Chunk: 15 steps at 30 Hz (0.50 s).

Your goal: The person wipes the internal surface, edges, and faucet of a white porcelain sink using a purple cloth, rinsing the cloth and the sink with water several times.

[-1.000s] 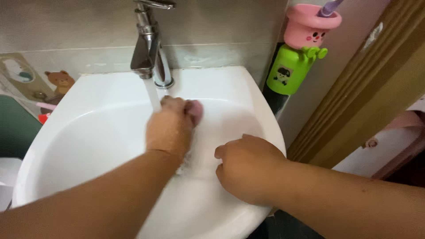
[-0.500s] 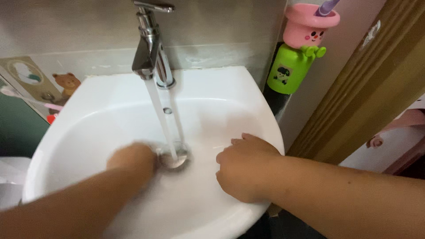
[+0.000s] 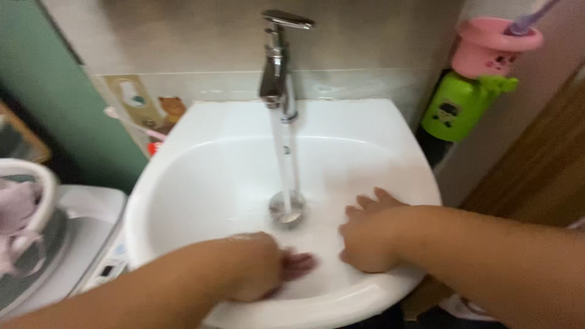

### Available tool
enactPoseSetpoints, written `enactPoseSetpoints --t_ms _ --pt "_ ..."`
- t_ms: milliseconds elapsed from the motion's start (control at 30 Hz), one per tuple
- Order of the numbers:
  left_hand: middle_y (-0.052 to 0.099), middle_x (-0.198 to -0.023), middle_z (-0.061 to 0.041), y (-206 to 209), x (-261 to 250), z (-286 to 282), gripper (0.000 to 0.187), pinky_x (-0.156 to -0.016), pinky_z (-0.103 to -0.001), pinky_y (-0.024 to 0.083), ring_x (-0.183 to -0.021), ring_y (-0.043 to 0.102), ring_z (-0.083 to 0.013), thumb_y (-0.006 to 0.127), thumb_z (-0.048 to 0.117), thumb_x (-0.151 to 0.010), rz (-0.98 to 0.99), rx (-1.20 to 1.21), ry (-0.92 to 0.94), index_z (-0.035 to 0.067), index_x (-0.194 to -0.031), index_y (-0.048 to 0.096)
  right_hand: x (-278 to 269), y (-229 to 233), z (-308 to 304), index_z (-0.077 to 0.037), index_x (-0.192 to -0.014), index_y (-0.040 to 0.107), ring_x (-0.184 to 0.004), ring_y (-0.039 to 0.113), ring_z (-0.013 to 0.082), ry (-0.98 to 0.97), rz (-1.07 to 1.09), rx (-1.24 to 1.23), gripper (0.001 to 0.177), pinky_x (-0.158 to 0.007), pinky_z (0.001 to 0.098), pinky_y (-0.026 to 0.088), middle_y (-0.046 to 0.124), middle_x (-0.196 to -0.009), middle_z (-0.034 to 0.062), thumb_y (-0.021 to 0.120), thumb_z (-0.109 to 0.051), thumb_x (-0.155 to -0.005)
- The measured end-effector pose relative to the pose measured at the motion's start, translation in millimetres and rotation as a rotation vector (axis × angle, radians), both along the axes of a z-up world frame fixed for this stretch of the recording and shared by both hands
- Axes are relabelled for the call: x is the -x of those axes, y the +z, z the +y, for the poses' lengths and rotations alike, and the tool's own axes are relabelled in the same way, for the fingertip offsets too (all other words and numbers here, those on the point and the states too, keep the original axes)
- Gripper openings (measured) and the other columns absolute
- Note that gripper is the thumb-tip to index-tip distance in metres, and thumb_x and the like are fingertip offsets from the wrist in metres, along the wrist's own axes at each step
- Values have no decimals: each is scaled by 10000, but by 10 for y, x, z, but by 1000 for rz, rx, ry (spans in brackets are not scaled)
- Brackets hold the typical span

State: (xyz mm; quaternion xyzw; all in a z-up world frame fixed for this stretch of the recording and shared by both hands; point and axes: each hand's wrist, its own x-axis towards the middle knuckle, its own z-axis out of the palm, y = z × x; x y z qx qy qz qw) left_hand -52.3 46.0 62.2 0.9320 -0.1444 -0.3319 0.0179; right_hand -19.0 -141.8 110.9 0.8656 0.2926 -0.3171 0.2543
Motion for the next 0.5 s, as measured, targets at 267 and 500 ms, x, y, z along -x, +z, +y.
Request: enactPoseSetpoints --t_ms 267,500 --pt "370 -1643 -15 -87 -61 556 562 -1162 -406 285 -1488 337 -266 728 361 -893 -181 -697 -73 374 -1444 615 100 -70 188 -240 -1542 391 -1514 300 271 -94 304 -189 621 -1234 487 235 329 -1634 50 347 -539 -999" --pt "609 -1361 -93 138 192 -280 438 -1072 -479 434 -1256 574 -327 344 380 -1035 82 193 3 259 -1330 643 115 -112 189 -113 -1338 629 -1190 714 271 -405 168 -275 450 -1061 384 521 716 -1304 129 591 -367 -969"
